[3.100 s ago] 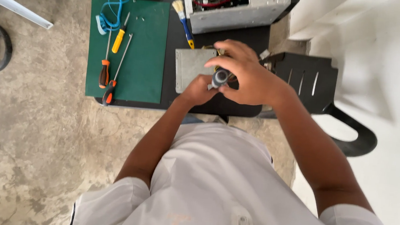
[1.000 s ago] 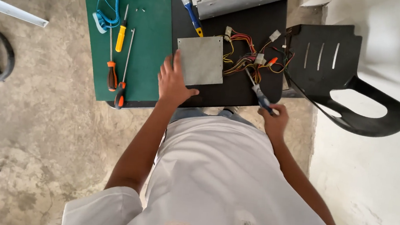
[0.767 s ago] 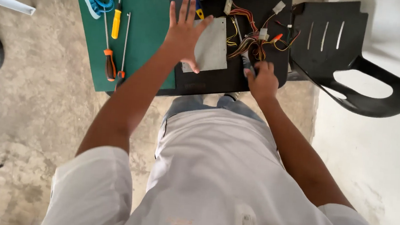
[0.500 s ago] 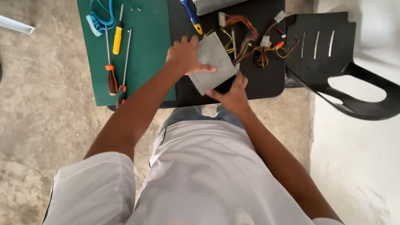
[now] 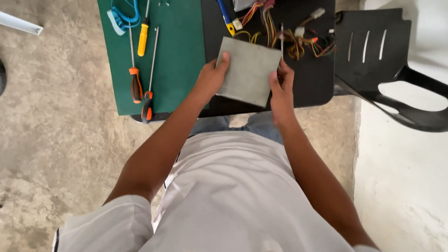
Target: Disassembling a computer power supply unit for cleaning or repair using a screwdriver to remove the casing.
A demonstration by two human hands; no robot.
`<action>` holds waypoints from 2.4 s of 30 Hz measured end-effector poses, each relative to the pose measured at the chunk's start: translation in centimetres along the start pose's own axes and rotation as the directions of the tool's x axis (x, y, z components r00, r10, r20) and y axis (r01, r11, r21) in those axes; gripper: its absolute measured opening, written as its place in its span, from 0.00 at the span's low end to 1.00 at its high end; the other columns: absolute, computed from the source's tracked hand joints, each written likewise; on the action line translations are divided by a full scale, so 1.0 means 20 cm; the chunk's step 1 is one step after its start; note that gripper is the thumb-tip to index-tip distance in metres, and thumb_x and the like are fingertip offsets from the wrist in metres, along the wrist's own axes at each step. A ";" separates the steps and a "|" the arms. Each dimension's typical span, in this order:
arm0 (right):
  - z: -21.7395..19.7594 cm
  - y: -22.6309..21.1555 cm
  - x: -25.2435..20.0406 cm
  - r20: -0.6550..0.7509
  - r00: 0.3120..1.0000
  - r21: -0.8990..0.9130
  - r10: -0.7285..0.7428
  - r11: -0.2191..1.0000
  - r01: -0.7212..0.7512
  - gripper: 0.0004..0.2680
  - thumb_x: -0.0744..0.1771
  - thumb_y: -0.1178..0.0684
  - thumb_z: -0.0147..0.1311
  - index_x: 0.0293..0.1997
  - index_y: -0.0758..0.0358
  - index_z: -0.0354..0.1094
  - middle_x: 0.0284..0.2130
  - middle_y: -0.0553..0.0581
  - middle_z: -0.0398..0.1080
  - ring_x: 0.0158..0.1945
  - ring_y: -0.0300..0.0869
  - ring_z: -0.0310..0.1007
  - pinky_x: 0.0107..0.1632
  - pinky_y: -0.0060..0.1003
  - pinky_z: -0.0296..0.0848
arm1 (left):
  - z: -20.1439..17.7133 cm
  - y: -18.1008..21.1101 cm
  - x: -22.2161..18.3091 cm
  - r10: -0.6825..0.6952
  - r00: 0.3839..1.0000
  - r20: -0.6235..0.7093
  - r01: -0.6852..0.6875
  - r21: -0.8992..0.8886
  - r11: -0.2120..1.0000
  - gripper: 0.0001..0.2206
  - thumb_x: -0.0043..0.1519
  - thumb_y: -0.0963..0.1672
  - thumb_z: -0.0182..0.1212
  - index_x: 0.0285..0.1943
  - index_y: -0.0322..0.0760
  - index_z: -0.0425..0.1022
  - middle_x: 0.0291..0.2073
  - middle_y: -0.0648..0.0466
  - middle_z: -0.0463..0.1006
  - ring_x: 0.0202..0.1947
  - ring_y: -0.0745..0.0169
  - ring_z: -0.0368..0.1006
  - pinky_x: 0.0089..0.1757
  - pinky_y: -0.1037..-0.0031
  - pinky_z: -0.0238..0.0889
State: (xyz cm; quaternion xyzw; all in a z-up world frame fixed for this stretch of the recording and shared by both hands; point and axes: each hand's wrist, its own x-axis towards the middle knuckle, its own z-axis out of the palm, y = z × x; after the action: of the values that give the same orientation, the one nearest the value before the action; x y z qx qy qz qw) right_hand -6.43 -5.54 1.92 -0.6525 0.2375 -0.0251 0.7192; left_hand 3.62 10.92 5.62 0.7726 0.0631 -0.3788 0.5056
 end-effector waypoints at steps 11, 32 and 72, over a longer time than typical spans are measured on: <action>0.28 -0.17 -0.01 -0.086 0.898 -0.064 0.432 0.897 -0.437 0.32 0.71 0.32 0.42 0.78 0.63 0.29 0.74 0.71 0.31 0.77 0.65 0.27 0.70 0.69 0.36 | -0.03 -0.23 0.10 0.106 0.988 -0.110 -0.083 0.195 0.977 0.33 0.70 0.59 0.30 0.71 0.31 0.61 0.63 0.34 0.68 0.66 0.33 0.62 0.63 0.48 0.56; 0.18 0.07 -0.08 -0.113 0.980 -0.321 0.164 0.927 -0.192 0.19 0.75 0.55 0.31 0.76 0.73 0.36 0.73 0.76 0.40 0.76 0.65 0.36 0.74 0.59 0.37 | 0.04 -0.45 0.19 0.107 0.979 -0.171 -0.087 0.122 0.989 0.29 0.72 0.56 0.30 0.72 0.37 0.62 0.65 0.36 0.68 0.66 0.34 0.62 0.64 0.47 0.54; -0.32 0.47 0.25 -0.141 0.959 -0.739 0.245 0.618 -0.267 0.18 0.64 0.41 0.63 0.48 0.61 0.63 0.22 0.51 0.69 0.31 0.46 0.72 0.35 0.44 0.66 | 0.02 -0.22 0.48 0.799 0.561 0.217 -0.712 0.618 0.333 0.31 0.61 0.54 0.71 0.70 0.44 0.64 0.68 0.46 0.62 0.71 0.42 0.50 0.65 0.46 0.46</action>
State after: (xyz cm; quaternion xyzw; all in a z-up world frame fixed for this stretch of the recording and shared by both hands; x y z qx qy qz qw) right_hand -6.95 -11.76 -8.68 -0.8497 0.3264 0.1692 0.3778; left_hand 8.06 9.90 -3.91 0.8556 -0.4059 -0.0470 0.3177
